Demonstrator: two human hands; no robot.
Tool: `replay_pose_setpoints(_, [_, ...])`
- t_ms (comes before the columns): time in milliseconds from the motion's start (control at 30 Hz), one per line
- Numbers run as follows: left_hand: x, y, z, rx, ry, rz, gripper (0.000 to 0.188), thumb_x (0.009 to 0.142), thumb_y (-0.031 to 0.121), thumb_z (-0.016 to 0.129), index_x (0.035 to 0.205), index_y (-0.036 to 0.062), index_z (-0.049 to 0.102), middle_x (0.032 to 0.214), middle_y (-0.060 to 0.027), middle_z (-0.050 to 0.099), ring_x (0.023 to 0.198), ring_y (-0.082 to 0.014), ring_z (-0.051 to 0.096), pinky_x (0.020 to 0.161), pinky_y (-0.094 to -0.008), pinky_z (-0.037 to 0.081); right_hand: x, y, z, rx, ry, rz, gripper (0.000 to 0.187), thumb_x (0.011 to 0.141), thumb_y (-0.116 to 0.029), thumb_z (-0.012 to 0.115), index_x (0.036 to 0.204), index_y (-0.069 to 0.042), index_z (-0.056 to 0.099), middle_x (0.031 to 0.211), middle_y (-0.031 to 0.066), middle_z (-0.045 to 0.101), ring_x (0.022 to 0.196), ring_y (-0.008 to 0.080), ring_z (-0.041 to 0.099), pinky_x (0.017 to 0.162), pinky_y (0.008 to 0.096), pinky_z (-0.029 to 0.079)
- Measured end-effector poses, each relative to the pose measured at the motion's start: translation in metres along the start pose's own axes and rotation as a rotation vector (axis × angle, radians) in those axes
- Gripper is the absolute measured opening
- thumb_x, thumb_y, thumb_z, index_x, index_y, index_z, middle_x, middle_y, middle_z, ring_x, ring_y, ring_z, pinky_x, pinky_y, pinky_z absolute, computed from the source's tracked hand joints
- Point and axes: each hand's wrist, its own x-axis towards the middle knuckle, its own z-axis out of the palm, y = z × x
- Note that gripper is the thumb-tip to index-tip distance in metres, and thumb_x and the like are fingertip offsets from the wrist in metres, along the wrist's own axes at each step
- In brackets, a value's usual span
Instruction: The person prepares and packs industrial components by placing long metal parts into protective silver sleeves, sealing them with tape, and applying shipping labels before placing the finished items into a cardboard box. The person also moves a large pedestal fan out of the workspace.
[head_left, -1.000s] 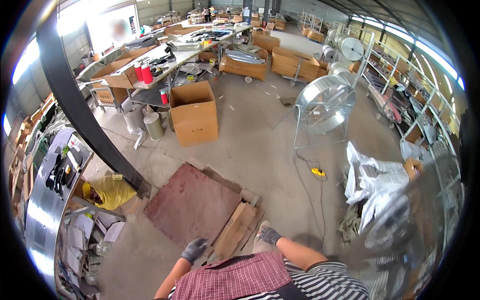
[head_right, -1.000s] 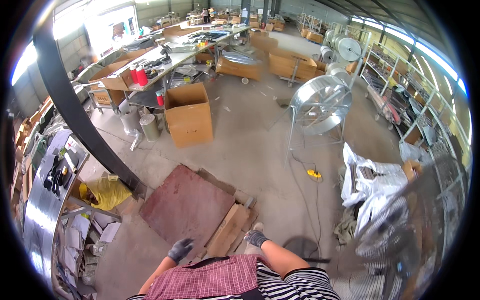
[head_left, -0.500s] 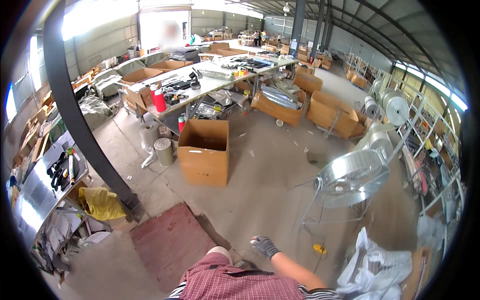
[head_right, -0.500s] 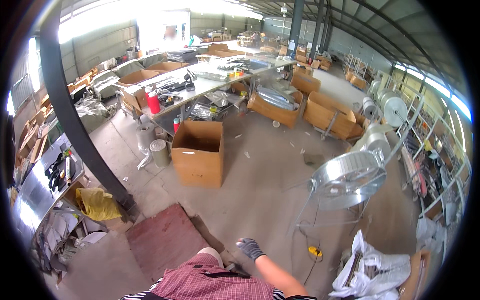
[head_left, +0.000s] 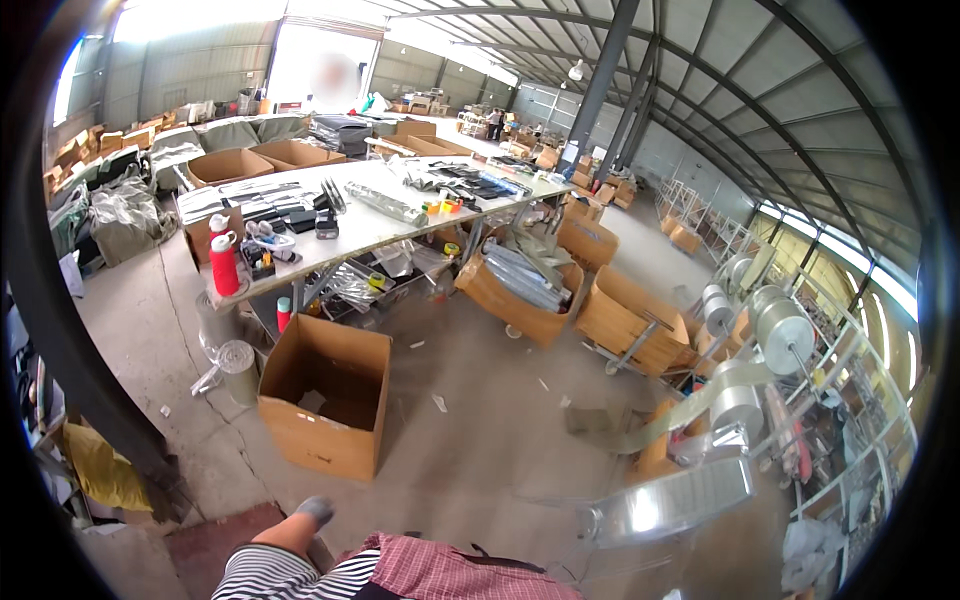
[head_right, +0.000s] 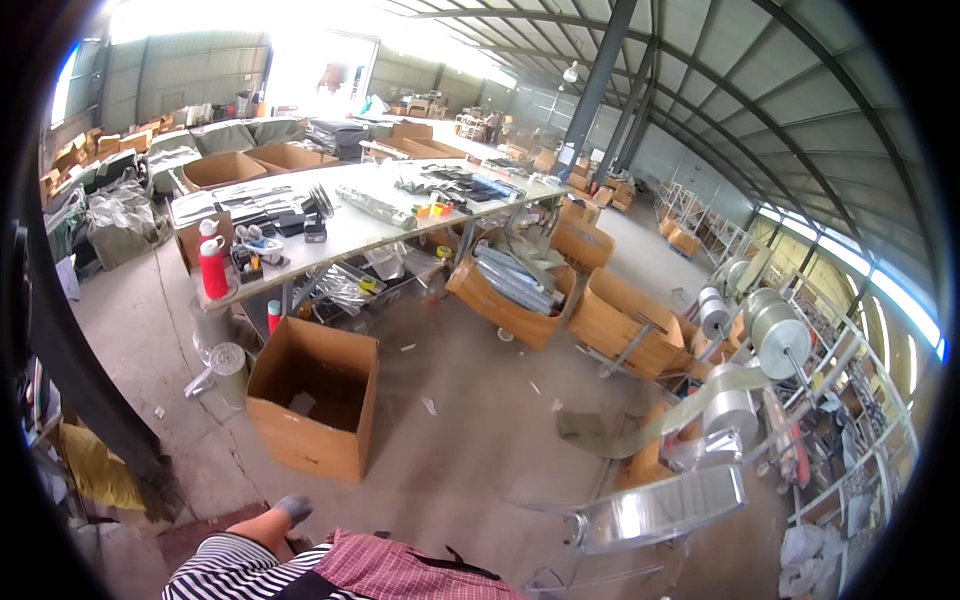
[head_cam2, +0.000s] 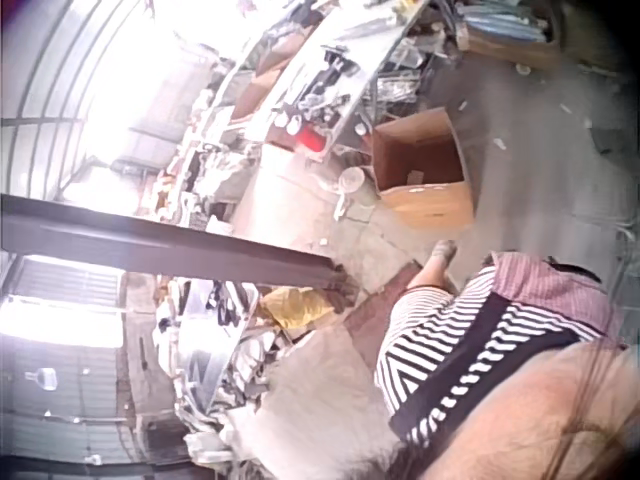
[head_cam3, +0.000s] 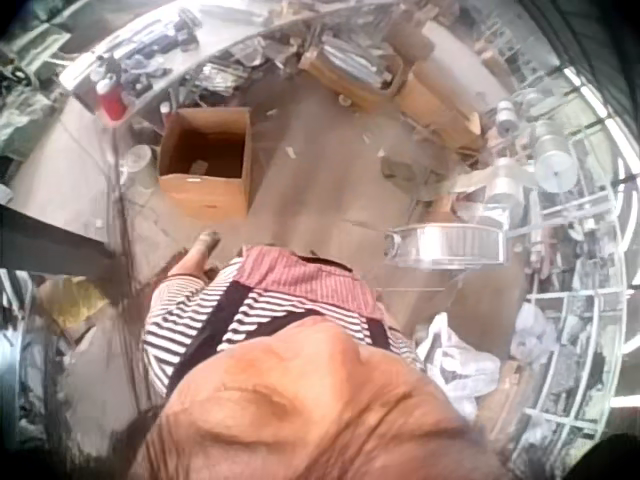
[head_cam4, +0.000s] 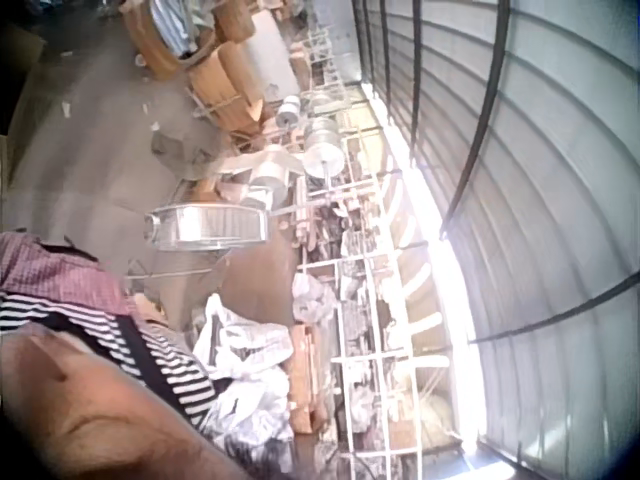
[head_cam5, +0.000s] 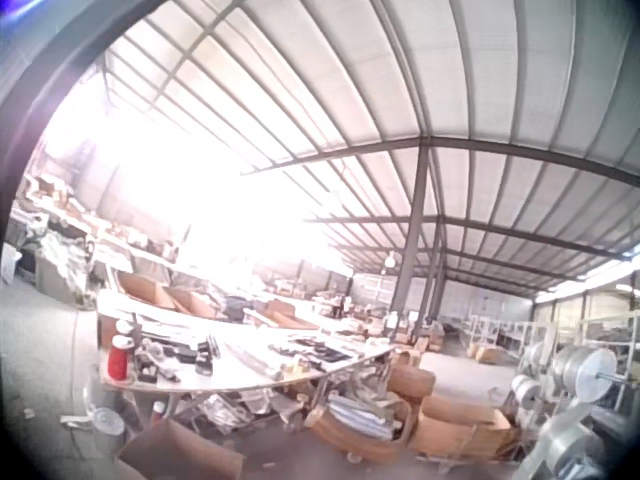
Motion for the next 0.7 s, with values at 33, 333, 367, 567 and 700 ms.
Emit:
replay_pose_setpoints(33, [0.016,0.029,-0.061,-0.482,0.319,-0.120,0.042,0.089,0.033,0.049,0.116,0.0057,0.065,0.120,-0.0193,0.063,0.113,-0.0352,0.059,0.096,-0.0427,0.046,0.009,0.012,-0.017,0.193,-0.032,0.176,0.031,0.086,-0.033,0.060,0.109,-0.012,0.066,0.104,0.0102,0.067,0.091,0.0287,0.067,0.078,0.0487,0.052])
replay_pose_setpoints(333, [0.263,0.145,-0.380,-0.275,0.479,0.540,0.042,0.091,0.027,0.052,0.127,0.0044,0.057,0.121,-0.0172,0.063,0.111,-0.0349,0.060,0.097,-0.0390,0.046,0.278,0.057,-0.188,0.599,0.048,0.405,0.038,0.087,-0.032,0.057,0.114,-0.007,0.064,0.099,0.0104,0.066,0.092,0.0283,0.065,0.079,0.0458,0.052])
replay_pose_setpoints(367, [0.298,0.130,-0.396,-0.179,0.512,0.551,0.042,0.091,0.027,0.053,0.127,0.0047,0.057,0.121,-0.0173,0.063,0.111,-0.0356,0.060,0.098,-0.0391,0.046,0.321,0.059,-0.202,0.588,0.041,0.373,0.038,0.087,-0.031,0.056,0.115,-0.006,0.063,0.099,0.0104,0.066,0.092,0.0282,0.065,0.079,0.0455,0.052])
replay_pose_setpoints(567, [0.393,0.020,-0.465,-0.696,0.518,0.094,0.042,0.087,0.026,0.058,0.124,0.0049,0.059,0.119,-0.0163,0.065,0.108,-0.0291,0.062,0.098,-0.0350,0.045,0.594,0.102,-0.291,0.356,0.063,0.100,0.043,0.087,-0.031,0.055,0.118,-0.003,0.062,0.096,0.0105,0.066,0.092,0.0279,0.064,0.079,0.0435,0.051])
replay_pose_setpoints(700, [0.429,-0.044,-0.565,-0.902,0.905,-0.019,0.038,0.089,0.022,0.062,0.121,0.0012,0.060,0.120,-0.0129,0.065,0.113,-0.0231,0.060,0.100,-0.0339,0.045,0.810,0.204,-0.447,-0.989,0.626,-0.186,0.033,0.086,-0.026,0.054,0.104,-0.003,0.069,0.090,0.0122,0.066,0.086,0.0256,0.063,0.076,0.0399,0.051])
